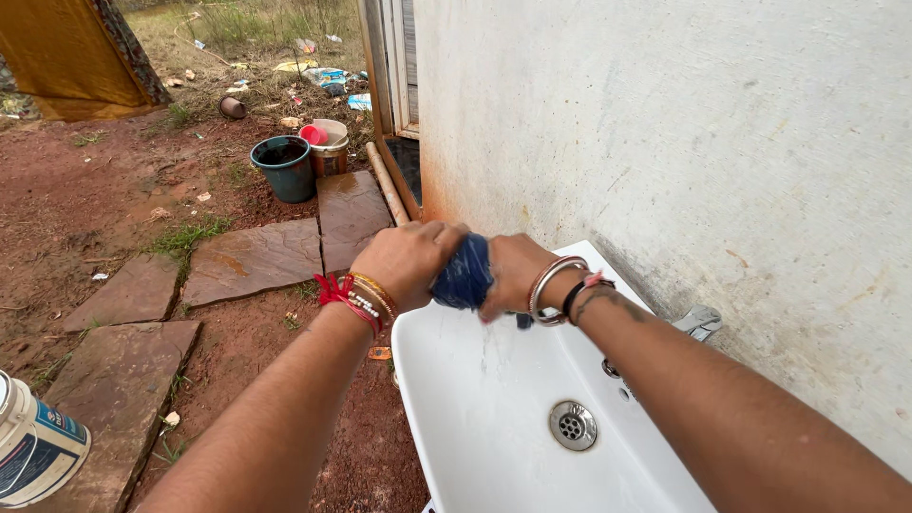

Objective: The person washes a dark blue cloth in a white outdoor sink by wetting it under a faucet, scrubbing the fabric with their hands, and wringing it out.

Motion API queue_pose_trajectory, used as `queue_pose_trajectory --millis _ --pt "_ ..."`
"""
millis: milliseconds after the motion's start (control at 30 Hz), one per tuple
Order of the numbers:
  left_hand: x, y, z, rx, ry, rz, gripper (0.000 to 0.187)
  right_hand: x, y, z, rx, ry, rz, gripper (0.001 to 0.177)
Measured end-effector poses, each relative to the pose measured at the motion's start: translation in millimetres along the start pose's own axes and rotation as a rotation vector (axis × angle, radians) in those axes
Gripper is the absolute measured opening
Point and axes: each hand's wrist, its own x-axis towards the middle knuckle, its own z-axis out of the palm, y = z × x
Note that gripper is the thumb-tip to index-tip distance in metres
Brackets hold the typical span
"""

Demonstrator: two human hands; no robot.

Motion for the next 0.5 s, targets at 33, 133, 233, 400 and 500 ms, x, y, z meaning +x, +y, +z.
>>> queue_pose_trajectory --millis 33,133,233,400,500 --pt "2.7 3.7 3.0 -0.018 -0.083 -0.142 0.061 5.4 -1.2 4.0 -0.171 0.115 -0.019 0.046" --pt "14.1 15.2 6.3 -0.152 -0.176 -0.426 0.047 20.7 1.9 16.8 -0.363 0.249 0.013 0.033" --pt "36.6 26.1 12.0 -0.285 -0.195 -0.593 0.037 32.2 24.1 17.7 -0.475 0.391 -0.090 0.030" --pt "77.3 46.1 22.7 -0.547 -0.195 -0.631 0.030 27.2 69.4 0.4 -0.580 0.503 -0.108 0.028" --pt "90.7 55.5 24.3 -0.688 -0.243 -0.573 0.013 13.6 86.3 -8.5 -0.606 0.552 -0.119 0.028"
